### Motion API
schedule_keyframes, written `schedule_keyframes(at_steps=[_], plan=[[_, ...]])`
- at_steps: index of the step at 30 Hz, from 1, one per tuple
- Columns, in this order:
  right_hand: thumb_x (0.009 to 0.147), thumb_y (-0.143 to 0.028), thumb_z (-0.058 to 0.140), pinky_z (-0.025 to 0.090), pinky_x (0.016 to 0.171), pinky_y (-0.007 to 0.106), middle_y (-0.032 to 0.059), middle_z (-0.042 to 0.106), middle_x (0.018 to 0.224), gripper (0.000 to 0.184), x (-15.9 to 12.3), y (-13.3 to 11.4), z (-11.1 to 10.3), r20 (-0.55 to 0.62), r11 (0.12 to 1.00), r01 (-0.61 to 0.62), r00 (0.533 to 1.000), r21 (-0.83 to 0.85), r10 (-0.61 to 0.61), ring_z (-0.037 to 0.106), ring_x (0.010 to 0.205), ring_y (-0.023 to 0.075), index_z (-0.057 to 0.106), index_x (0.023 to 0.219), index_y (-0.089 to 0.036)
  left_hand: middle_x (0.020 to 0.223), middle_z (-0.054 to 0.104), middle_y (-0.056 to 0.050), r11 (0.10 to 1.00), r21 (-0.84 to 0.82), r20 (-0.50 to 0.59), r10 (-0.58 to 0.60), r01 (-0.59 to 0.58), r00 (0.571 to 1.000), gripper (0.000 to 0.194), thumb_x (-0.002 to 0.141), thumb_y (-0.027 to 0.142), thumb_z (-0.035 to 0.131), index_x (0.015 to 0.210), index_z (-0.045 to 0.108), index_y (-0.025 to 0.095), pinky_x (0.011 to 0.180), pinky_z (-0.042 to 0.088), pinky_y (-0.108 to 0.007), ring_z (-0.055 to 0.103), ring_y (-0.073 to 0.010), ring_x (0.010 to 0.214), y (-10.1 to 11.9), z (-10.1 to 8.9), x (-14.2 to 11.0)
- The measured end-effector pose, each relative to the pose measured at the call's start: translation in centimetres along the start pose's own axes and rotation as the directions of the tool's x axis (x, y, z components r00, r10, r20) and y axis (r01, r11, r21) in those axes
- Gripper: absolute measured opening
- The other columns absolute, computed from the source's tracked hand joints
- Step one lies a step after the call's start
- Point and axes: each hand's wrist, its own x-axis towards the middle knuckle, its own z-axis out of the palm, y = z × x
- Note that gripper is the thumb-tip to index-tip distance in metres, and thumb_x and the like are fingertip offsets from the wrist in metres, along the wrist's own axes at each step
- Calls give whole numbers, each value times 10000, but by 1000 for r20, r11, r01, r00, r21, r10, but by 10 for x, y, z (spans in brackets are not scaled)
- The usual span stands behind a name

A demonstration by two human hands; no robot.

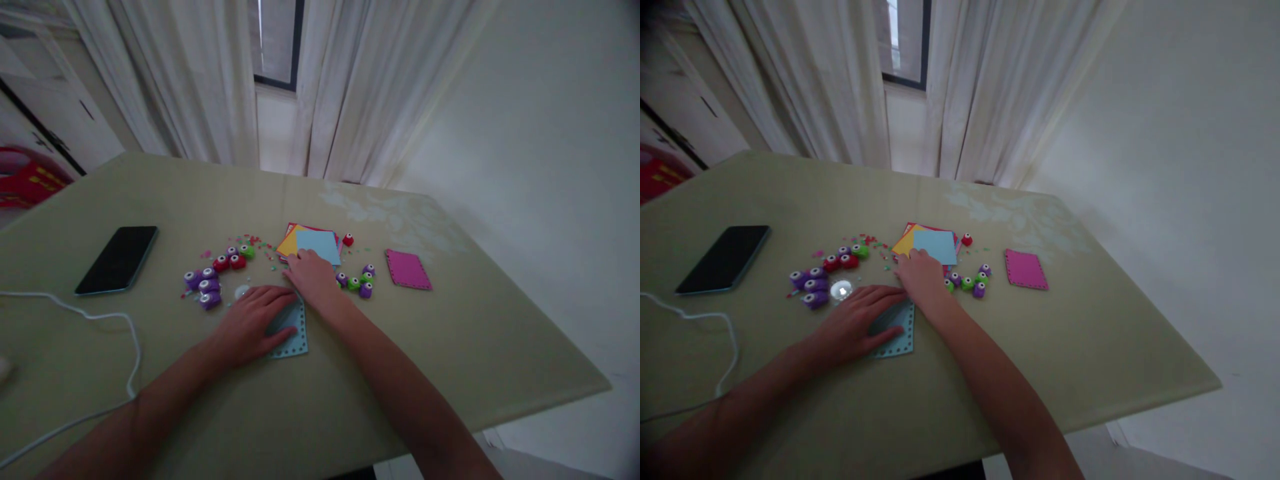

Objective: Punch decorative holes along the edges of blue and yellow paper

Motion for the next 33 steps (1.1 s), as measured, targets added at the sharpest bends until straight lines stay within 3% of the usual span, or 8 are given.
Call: schedule_keyframes(at_steps=[5, 12, 17, 21, 24, 28, 33], plan=[[1070, -360, 681, 565, 965, 446, 170, 738, 1131, 240, -39, 9, 1, -53, 999, 29, 998, -45, -31, 646, 1157, 332, 723, 1147, -137, 1504, 653, -172, 999, 25, -23, -43, 43, 999, 593, 1040, 526, 644, 1507, 587, 166, 1135, 470, -551, 614, -359, 1343, -3, 3, -3], [1111, -248, 592, 537, 1057, 414, 121, 720, 1255, 176, -90, 21, 10, -111, 959, 158, 985, 236, -135, 650, 1189, 271, 706, 1233, -192, 1529, 627, -151, 997, 45, -21, -65, 66, 998, 624, 1047, 563, 642, 1540, 541, 194, 1149, 450, -542, 584, -347, 1364, -2, 5, -4], [1048, -394, 721, 590, 946, 407, 121, 714, 1201, 248, -93, 27, 14, -47, 935, 36, 999, 353, -21, 693, 1091, 275, 729, 1145, -167, 1503, 639, -130, 995, 51, -23, -83, 84, 996, 554, 1061, 511, 622, 1523, 551, 212, 1155, 437, -530, 587, -341, 1353, -2, 5, -4], [1089, -241, 637, 576, 1009, 390, 113, 705, 1248, 195, -92, 34, 12, -38, 888, 40, 999, 457, -25, 692, 1130, 243, 708, 1259, -176, 1500, 631, -132, 993, 78, -37, -85, 88, 996, 553, 1069, 500, 609, 1534, 532, 211, 1138, 438, -534, 584, -349, 1343, -1, 3, -5], [1069, -116, 578, 554, 1068, 389, 116, 697, 1286, 298, -96, 36, 9, -49, 847, 70, 997, 526, -52, 678, 1189, 234, 682, 1337, -193, 1454, 637, -144, 983, 109, -74, -142, 149, 987, 582, 1040, 559, 641, 1502, 560, 213, 1107, 454, -558, 589, -374, 1294, 0, 3, -6], [1074, -191, 620, 579, 1035, 436, 137, 694, 1277, 277, -99, 33, 8, 2, 858, -7, 1000, 513, 6, 698, 1157, 266, 689, 1341, -181, 1349, 664, -130, 979, 97, -52, -175, 180, 983, 522, 1026, 569, 658, 1421, 622, 229, 1065, 484, -557, 613, -363, 1215, 1, 2, -6], [1068, -253, 667, 586, 1004, 422, 123, 702, 1267, 302, -100, 33, 5, 50, 851, -14, 999, 524, -14, 700, 1135, 262, 680, 1366, -203, 1368, 677, -102, 994, 15, 1, -110, 110, 994, 502, 1038, 525, 651, 1468, 616, 269, 1095, 479, -508, 621, -330, 1241, 1, -2, -5]])
